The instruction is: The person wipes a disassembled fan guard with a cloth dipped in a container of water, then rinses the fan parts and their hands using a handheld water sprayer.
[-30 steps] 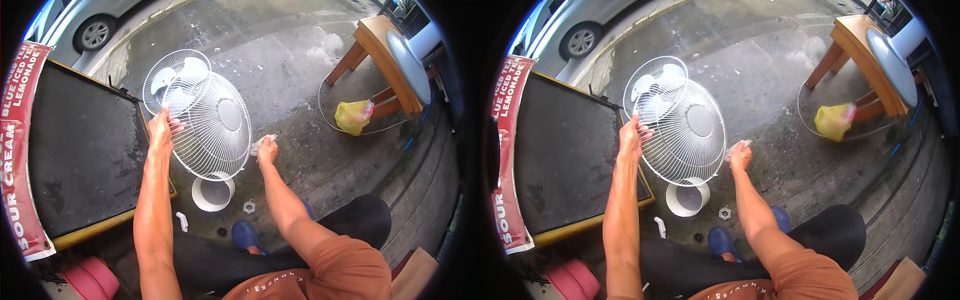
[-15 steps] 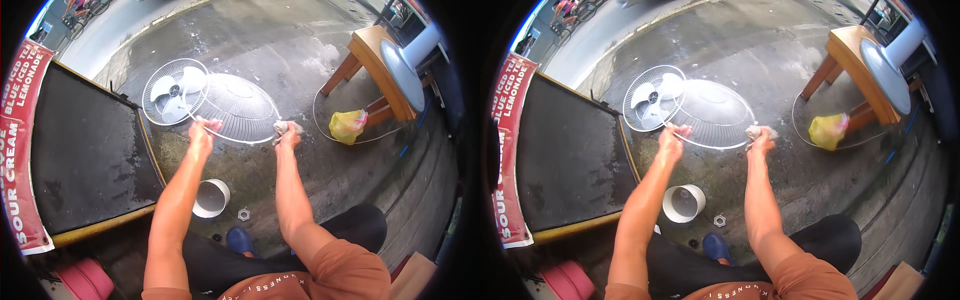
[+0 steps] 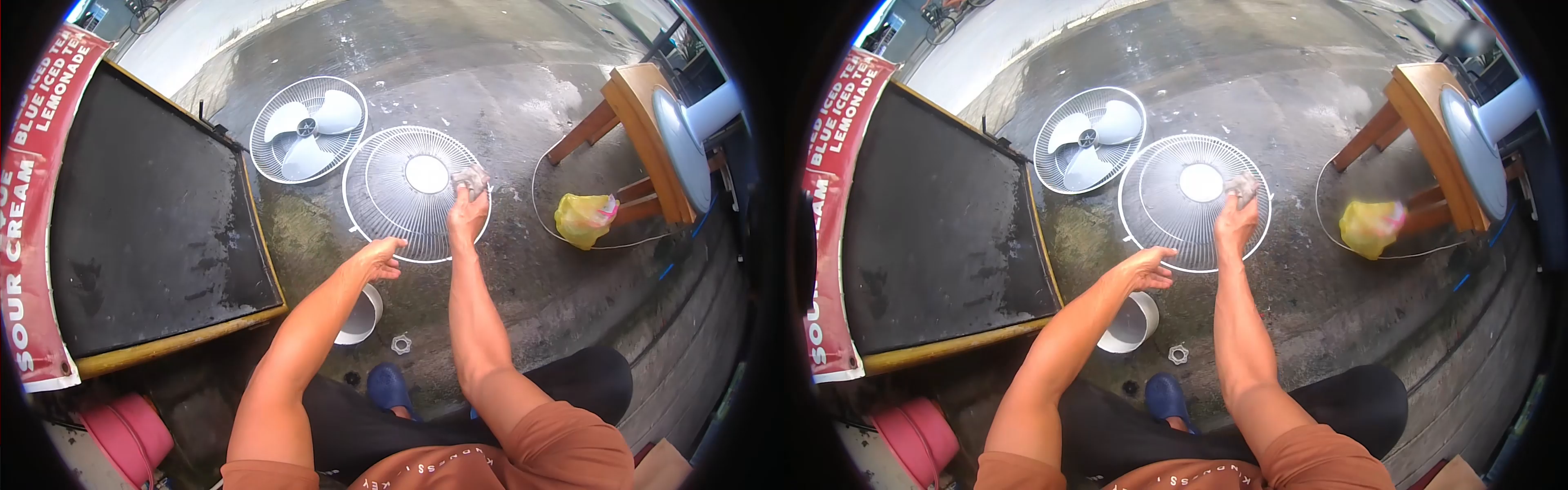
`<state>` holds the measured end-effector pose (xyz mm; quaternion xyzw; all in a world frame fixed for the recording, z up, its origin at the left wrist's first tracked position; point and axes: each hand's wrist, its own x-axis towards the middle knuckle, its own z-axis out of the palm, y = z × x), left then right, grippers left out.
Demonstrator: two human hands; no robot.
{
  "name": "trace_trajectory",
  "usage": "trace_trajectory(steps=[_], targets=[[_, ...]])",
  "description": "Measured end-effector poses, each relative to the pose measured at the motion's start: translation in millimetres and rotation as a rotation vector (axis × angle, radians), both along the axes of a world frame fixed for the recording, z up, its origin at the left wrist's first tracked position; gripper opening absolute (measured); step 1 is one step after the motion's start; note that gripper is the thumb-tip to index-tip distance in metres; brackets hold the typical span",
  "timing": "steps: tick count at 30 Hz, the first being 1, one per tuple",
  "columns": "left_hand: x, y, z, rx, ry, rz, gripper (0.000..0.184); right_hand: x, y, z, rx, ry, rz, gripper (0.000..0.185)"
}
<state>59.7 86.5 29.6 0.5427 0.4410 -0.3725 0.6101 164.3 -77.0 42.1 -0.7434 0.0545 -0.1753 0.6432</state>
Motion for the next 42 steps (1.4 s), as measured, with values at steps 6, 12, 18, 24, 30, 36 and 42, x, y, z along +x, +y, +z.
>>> trace_trajectory(steps=[6,12,18,24,30,36,42], targets=[[18.3,29.7,54.7,-0.028,-0.280,0.357,0.069,-49.6,70.2,19.2,0.112,0.338,0.273,0.038],[7.4,86.8,72.8,0.334,-0.447,0.038,0.039,-103.2,116.5,29.3,0.046,0.360,0.927,0.039],[-37.5,107.4,115.7,0.665,-0.103,-0.646,0.057,-129.9,109.1,73.5,-0.581,0.565,1.381,0.039],[-54.8,136.0,179.6,0.831,-0.494,-0.783,0.057,-199.3,119.4,-26.4,-1.129,0.400,1.532,0.037],[-118.7,144.8,242.6,0.534,-0.489,-0.718,0.063,-225.1,109.0,-72.9,-1.376,0.281,1.670,0.033],[-196.6,131.6,135.5,0.260,-0.629,-0.282,0.033,-219.8,127.4,-76.6,-1.433,0.207,1.599,0.025],[-198.4,95.2,-14.2,0.394,-0.635,-0.658,0.028,-186.9,122.2,-39.6,-0.836,0.264,1.543,0.026]])
